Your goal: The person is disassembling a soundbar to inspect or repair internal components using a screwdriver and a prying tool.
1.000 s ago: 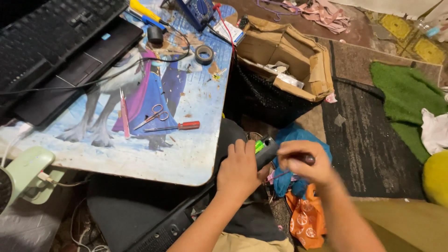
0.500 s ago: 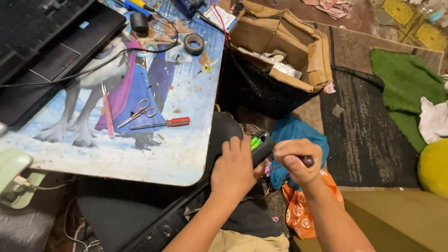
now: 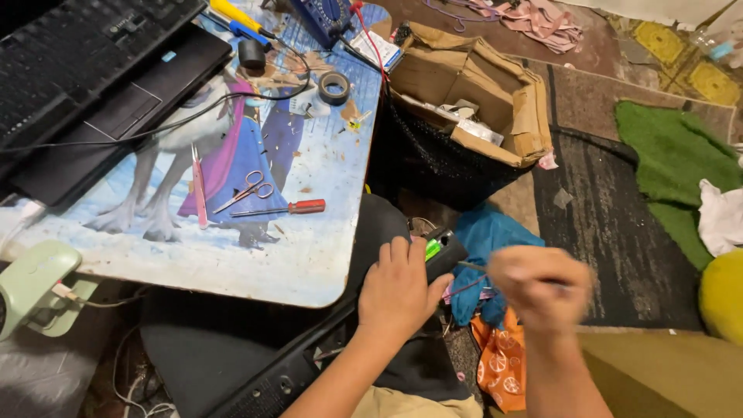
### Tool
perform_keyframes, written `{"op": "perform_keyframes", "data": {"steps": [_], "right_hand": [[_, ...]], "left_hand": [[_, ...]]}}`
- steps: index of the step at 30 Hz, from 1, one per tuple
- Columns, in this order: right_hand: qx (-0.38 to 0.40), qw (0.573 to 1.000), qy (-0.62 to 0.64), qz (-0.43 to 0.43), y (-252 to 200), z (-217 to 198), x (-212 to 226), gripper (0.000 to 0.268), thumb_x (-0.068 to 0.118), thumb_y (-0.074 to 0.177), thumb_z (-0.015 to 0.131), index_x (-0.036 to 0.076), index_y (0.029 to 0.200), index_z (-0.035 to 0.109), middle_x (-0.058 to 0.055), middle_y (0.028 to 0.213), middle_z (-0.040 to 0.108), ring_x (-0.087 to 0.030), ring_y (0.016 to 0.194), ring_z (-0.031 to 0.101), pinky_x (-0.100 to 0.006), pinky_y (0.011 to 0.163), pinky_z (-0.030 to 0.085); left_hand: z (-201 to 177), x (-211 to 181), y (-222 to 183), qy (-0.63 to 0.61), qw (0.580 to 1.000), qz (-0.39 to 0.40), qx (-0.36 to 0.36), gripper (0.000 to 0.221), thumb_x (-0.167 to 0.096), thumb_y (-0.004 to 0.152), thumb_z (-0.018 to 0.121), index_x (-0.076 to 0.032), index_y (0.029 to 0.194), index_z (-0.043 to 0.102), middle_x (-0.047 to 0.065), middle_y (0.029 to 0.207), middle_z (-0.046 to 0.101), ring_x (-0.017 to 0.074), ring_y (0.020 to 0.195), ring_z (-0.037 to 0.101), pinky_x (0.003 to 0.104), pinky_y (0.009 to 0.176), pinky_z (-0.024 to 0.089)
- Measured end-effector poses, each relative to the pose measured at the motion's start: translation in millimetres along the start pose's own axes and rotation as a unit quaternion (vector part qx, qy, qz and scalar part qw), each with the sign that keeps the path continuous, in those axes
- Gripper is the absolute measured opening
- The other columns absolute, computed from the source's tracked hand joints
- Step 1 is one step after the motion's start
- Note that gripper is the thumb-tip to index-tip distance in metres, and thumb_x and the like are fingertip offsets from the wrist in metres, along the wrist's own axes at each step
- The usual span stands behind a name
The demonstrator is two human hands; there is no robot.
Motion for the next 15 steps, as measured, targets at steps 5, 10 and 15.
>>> {"op": "perform_keyframes", "data": {"steps": [5, 10, 15], "right_hand": [[0.040, 0.965, -0.186, 0.182, 21, -2, 40, 0.032, 0.037, 0.107, 0.078, 0.011, 0.124, 0.081, -0.001, 0.075, 0.067, -0.008, 0.062, 0.056, -0.027, 0.058, 0.043], [0.117, 0.854, -0.407, 0.303, -8, 7, -10, 0.030, 0.027, 0.094, 0.081, 0.018, 0.122, 0.090, 0.002, 0.092, 0.084, -0.008, 0.060, 0.056, -0.026, 0.055, 0.042], [0.218, 0.918, -0.272, 0.190, -43, 21, -20, 0.053, 0.055, 0.101, 0.074, 0.017, 0.138, 0.080, -0.003, 0.103, 0.082, -0.014, 0.084, 0.074, -0.032, 0.078, 0.060]], "left_hand": [[-16, 7, -3, -0.155, 0.988, -0.015, 0.023, 0.049, -0.029, 0.105, 0.055, -0.004, 0.146, 0.062, 0.015, 0.114, 0.062, 0.0389, 0.100, 0.062, 0.053, 0.075, 0.053], [-40, 14, -25, -0.308, 0.945, 0.063, -0.093, 0.043, -0.026, 0.117, 0.051, -0.003, 0.151, 0.062, 0.018, 0.117, 0.063, 0.0353, 0.096, 0.066, 0.046, 0.075, 0.055], [-71, -10, -55, -0.291, 0.948, 0.112, -0.066, 0.030, -0.009, 0.110, 0.063, 0.000, 0.139, 0.068, 0.019, 0.114, 0.074, 0.0375, 0.096, 0.069, 0.049, 0.081, 0.055]]}}
Point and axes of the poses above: each hand's wrist, its own y-axis towards the middle knuckle, its own z-axis out of the palm, x = y × z, the point moved 6 cm from there along y, towards the middle knuckle
